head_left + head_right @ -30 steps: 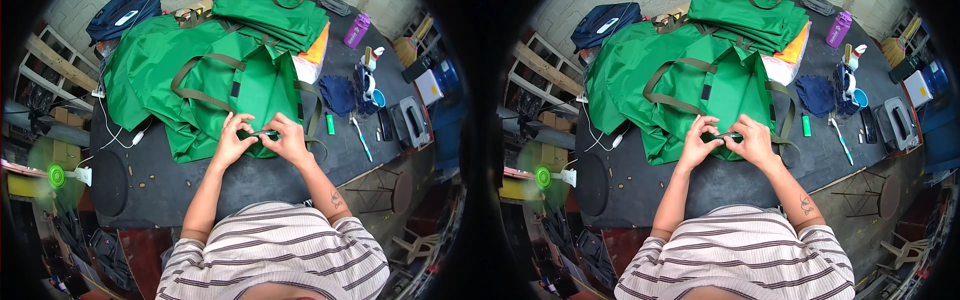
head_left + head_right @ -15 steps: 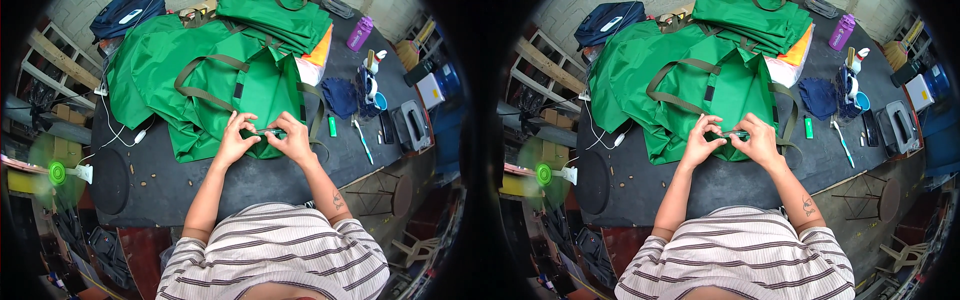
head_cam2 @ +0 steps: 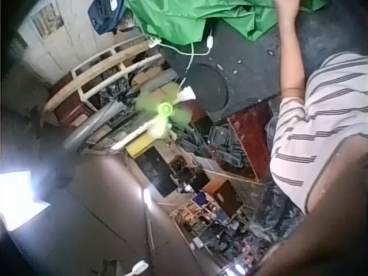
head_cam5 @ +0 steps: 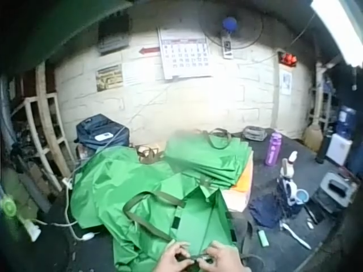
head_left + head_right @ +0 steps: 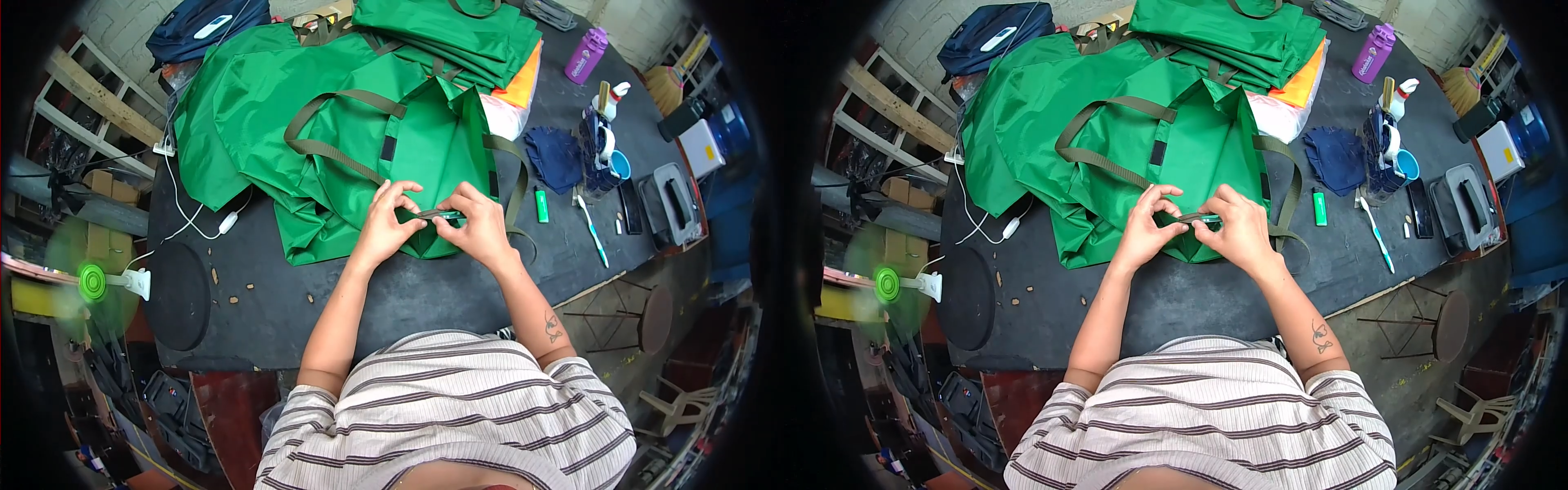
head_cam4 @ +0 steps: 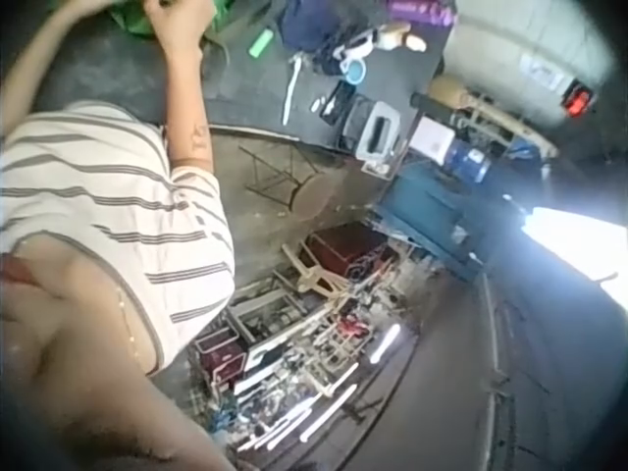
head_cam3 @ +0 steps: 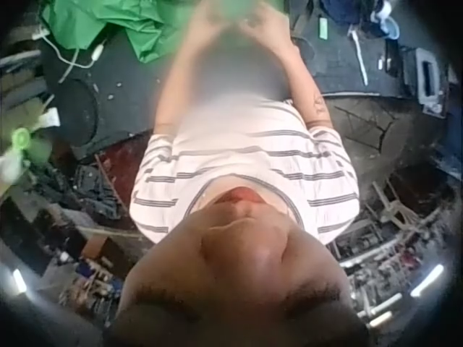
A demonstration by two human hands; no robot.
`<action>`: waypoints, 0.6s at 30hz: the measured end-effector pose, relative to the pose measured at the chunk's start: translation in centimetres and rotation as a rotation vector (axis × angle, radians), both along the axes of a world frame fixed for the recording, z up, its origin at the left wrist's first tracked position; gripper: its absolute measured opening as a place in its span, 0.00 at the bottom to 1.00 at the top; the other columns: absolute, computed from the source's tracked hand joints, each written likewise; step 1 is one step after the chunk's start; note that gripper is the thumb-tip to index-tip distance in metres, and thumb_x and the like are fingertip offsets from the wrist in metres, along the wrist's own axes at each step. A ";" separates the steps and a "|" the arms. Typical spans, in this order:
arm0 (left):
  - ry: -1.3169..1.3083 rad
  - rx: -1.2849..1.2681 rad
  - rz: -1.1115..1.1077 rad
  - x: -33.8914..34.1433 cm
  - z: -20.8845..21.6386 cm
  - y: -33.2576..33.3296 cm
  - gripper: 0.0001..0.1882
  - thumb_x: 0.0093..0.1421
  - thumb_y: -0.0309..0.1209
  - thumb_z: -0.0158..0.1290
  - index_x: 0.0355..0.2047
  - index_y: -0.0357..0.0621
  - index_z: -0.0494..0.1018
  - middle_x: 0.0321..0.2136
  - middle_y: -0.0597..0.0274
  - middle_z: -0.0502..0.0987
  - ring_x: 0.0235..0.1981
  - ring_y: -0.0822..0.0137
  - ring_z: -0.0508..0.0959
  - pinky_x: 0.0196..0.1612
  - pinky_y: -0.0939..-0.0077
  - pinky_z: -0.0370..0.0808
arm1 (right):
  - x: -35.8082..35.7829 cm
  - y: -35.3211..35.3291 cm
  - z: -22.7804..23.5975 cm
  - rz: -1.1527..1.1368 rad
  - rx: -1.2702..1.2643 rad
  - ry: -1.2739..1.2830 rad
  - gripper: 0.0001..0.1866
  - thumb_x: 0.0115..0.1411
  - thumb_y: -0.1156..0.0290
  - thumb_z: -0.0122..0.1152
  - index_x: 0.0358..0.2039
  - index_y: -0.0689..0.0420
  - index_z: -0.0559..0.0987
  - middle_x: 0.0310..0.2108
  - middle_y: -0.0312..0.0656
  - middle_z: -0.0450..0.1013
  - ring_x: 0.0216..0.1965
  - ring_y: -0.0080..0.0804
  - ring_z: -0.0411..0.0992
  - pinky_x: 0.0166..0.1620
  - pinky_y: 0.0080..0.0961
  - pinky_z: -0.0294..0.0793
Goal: Inspecting green fabric tote bags, cleaning them with a rag, and trimming loose threads with nippers.
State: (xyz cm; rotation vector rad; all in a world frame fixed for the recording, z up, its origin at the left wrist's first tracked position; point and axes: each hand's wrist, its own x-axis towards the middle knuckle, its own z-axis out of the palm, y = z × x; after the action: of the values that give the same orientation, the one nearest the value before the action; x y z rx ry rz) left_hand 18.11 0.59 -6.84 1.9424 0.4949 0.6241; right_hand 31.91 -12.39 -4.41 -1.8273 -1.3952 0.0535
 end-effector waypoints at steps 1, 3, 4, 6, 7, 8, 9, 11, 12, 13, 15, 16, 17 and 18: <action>0.000 -0.001 -0.001 0.1 0.5 -0.1 0.27 0.43 0.22 0.62 0.45 0.47 0.69 0.22 0.68 0.76 0.36 0.68 0.77 0.66 0.56 0.50 | 0.0 0.1 0.3 0.011 -0.007 -0.088 0.10 0.41 0.69 0.67 0.26 0.57 0.79 0.26 0.39 0.68 0.28 0.37 0.73 0.32 0.30 0.72; 0.068 0.126 -0.008 0.3 1.4 -0.3 0.28 0.42 0.19 0.63 0.46 0.45 0.69 0.23 0.66 0.76 0.39 0.68 0.76 0.60 0.66 0.58 | 0.1 0.3 1.0 0.014 0.007 -0.166 0.10 0.41 0.69 0.67 0.25 0.57 0.79 0.26 0.39 0.68 0.28 0.37 0.72 0.31 0.31 0.72; 0.067 0.127 -0.008 0.4 1.3 -0.3 0.28 0.42 0.19 0.63 0.46 0.45 0.69 0.23 0.66 0.76 0.39 0.68 0.76 0.60 0.66 0.58 | 0.1 0.4 1.2 0.019 0.021 -0.244 0.09 0.40 0.69 0.67 0.24 0.56 0.79 0.25 0.39 0.67 0.28 0.37 0.72 0.31 0.32 0.72; 0.054 0.191 0.003 0.6 1.0 -0.3 0.28 0.42 0.20 0.63 0.46 0.46 0.69 0.23 0.65 0.76 0.43 0.64 0.75 0.61 0.65 0.58 | 0.1 0.6 1.4 0.020 -0.001 -0.301 0.09 0.40 0.69 0.67 0.24 0.56 0.79 0.25 0.38 0.67 0.27 0.37 0.72 0.31 0.32 0.72; 0.054 0.191 0.001 0.6 1.0 -0.4 0.28 0.42 0.20 0.63 0.46 0.46 0.69 0.23 0.65 0.76 0.43 0.64 0.75 0.61 0.65 0.58 | 0.1 0.7 1.5 0.021 -0.023 -0.357 0.09 0.39 0.69 0.67 0.24 0.56 0.79 0.25 0.38 0.67 0.27 0.36 0.72 0.31 0.33 0.72; 0.053 0.179 0.001 0.7 1.0 -0.4 0.28 0.43 0.20 0.63 0.46 0.46 0.69 0.23 0.65 0.76 0.44 0.64 0.74 0.62 0.62 0.57 | 0.2 0.7 1.5 0.018 -0.023 -0.357 0.09 0.39 0.69 0.67 0.24 0.56 0.79 0.25 0.38 0.67 0.27 0.36 0.72 0.31 0.33 0.72; 0.053 0.166 0.001 0.7 1.0 -0.5 0.27 0.43 0.21 0.62 0.46 0.47 0.69 0.23 0.65 0.76 0.45 0.64 0.74 0.63 0.60 0.55 | 0.3 0.6 1.4 0.003 0.010 -0.334 0.10 0.40 0.69 0.67 0.25 0.56 0.79 0.26 0.38 0.68 0.28 0.37 0.72 0.31 0.32 0.72; 0.097 0.176 -0.010 0.6 1.0 -0.4 0.27 0.44 0.20 0.60 0.47 0.47 0.69 0.26 0.64 0.76 0.46 0.63 0.73 0.64 0.58 0.54 | 0.4 0.4 1.4 -0.087 0.078 -0.177 0.10 0.42 0.68 0.67 0.26 0.56 0.79 0.27 0.39 0.68 0.29 0.38 0.72 0.33 0.33 0.72; 0.140 0.187 -0.020 0.6 1.2 -0.3 0.26 0.45 0.19 0.58 0.47 0.47 0.69 0.30 0.63 0.76 0.48 0.62 0.72 0.65 0.55 0.52 | 0.4 0.2 1.5 -0.163 0.113 -0.043 0.10 0.44 0.67 0.67 0.26 0.57 0.78 0.28 0.41 0.68 0.30 0.39 0.73 0.33 0.34 0.72; 0.162 0.339 0.004 0.6 1.5 -0.5 0.27 0.45 0.18 0.56 0.48 0.47 0.69 0.33 0.60 0.75 0.48 0.60 0.72 0.65 0.53 0.52 | 1.2 0.0 0.6 -0.233 0.194 0.074 0.11 0.47 0.67 0.67 0.30 0.57 0.77 0.30 0.42 0.70 0.32 0.38 0.73 0.36 0.30 0.72; 0.141 0.618 0.021 0.7 1.5 -0.8 0.30 0.43 0.15 0.49 0.50 0.46 0.68 0.42 0.56 0.73 0.50 0.56 0.70 0.65 0.54 0.52 | 3.0 -0.7 -1.3 -0.290 0.117 0.397 0.14 0.50 0.67 0.67 0.35 0.58 0.75 0.32 0.41 0.72 0.35 0.30 0.73 0.39 0.26 0.71; 0.120 0.596 -0.031 1.0 1.4 -1.2 0.30 0.43 0.15 0.49 0.51 0.46 0.68 0.42 0.55 0.73 0.50 0.55 0.70 0.64 0.54 0.53 | 3.7 -1.1 -2.8 -0.192 0.153 0.600 0.18 0.50 0.69 0.68 0.39 0.59 0.72 0.33 0.39 0.73 0.37 0.23 0.70 0.42 0.25 0.69; 0.100 0.573 -0.083 1.5 1.3 -1.6 0.31 0.43 0.14 0.48 0.51 0.45 0.68 0.43 0.55 0.74 0.50 0.55 0.70 0.64 0.55 0.54 | 3.9 -1.8 -3.9 -0.121 0.106 0.738 0.21 0.49 0.69 0.68 0.41 0.60 0.71 0.33 0.39 0.73 0.38 0.22 0.70 0.43 0.25 0.69; 0.085 0.504 -0.112 2.0 1.0 -1.9 0.30 0.43 0.16 0.49 0.51 0.45 0.69 0.43 0.56 0.75 0.47 0.57 0.73 0.58 0.62 0.60 | 3.6 -2.4 -4.3 -0.048 0.059 0.876 0.23 0.48 0.70 0.69 0.43 0.60 0.69 0.33 0.39 0.73 0.38 0.22 0.69 0.43 0.25 0.69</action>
State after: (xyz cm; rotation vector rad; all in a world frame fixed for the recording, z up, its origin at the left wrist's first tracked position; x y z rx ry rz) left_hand 20.08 -1.34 -5.80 2.4621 0.2931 0.6384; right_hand 35.51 -14.79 -8.69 -1.4876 -0.7144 0.6913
